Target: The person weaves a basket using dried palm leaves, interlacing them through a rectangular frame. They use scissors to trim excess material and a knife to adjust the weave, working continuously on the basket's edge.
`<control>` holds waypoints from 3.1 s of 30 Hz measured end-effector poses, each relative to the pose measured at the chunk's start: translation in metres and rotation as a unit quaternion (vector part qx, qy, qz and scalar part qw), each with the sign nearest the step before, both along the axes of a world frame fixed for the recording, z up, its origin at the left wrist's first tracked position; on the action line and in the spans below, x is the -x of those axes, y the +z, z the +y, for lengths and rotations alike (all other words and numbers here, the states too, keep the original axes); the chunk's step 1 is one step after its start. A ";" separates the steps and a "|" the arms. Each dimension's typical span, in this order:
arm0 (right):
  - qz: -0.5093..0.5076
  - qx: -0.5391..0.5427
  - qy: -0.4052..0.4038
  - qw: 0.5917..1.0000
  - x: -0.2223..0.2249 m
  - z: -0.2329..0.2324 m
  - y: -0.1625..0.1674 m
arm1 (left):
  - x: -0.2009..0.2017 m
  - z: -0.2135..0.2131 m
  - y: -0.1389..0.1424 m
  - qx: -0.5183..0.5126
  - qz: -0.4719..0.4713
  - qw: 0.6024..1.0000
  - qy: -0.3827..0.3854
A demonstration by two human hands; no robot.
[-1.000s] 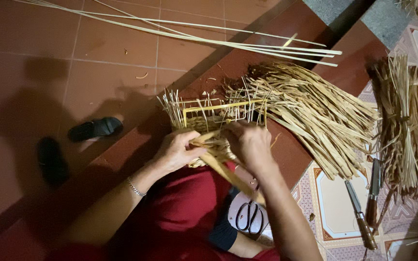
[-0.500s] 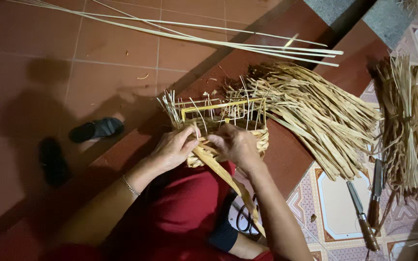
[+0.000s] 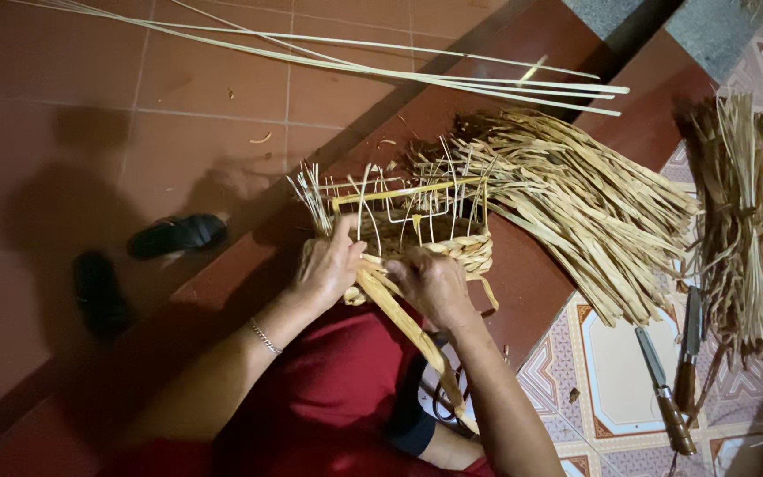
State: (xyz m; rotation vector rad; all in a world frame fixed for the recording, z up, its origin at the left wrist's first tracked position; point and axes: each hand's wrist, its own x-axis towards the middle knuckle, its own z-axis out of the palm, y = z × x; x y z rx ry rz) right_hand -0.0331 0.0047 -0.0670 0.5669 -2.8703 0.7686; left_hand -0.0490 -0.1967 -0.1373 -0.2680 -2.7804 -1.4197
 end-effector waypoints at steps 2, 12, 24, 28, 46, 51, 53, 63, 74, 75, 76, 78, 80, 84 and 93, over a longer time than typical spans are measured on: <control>0.027 -0.050 -0.016 0.998 -0.001 0.001 0.011 | -0.006 0.001 0.008 -0.004 0.034 0.999 -0.001; -0.033 -0.135 0.087 0.986 -0.046 -0.003 0.051 | 0.018 0.017 0.011 0.114 -0.135 0.981 -0.084; 0.121 -0.121 0.051 0.984 -0.006 0.014 0.055 | 0.013 -0.036 0.038 -0.066 -0.118 0.955 -0.263; 0.266 -0.176 0.114 0.941 -0.001 0.013 0.044 | 0.010 -0.026 0.029 -0.048 0.011 0.967 -0.250; -0.227 0.041 0.010 0.973 0.077 0.035 0.044 | 0.006 0.005 0.060 0.049 0.006 0.990 -0.132; -0.401 0.140 -0.066 0.903 0.088 0.052 0.028 | 0.006 0.021 0.037 -0.027 0.015 0.999 -0.045; -0.364 0.107 -0.068 0.923 0.083 0.053 0.021 | 0.002 0.018 0.033 -0.156 -0.137 0.978 -0.018; -0.338 0.163 -0.064 0.925 0.068 0.050 0.018 | -0.007 0.016 0.025 0.010 0.288 0.955 -0.078; -0.038 -0.157 0.018 0.987 0.043 0.003 0.012 | -0.014 -0.014 0.036 -0.130 0.196 0.962 -0.140; -0.045 -0.152 -0.005 0.987 0.046 0.000 0.007 | -0.013 -0.015 0.035 -0.143 0.212 0.956 -0.146; -0.053 -0.146 -0.028 0.987 0.046 -0.001 0.002 | -0.011 -0.014 0.033 -0.156 0.226 0.950 -0.151; -0.078 -0.176 -0.036 0.981 0.043 0.000 -0.004 | -0.008 -0.012 0.026 -0.167 0.189 0.957 -0.145; -0.107 -0.157 -0.047 0.981 0.039 0.003 -0.005 | 0.000 -0.010 0.017 -0.162 0.088 0.975 -0.122; -0.140 -0.101 -0.062 0.983 0.031 0.023 0.006 | 0.020 0.000 0.010 -0.120 0.073 0.987 -0.078; -0.029 0.098 -0.245 0.964 0.025 0.077 -0.017 | 0.058 -0.003 0.022 -0.185 -0.199 0.961 -0.044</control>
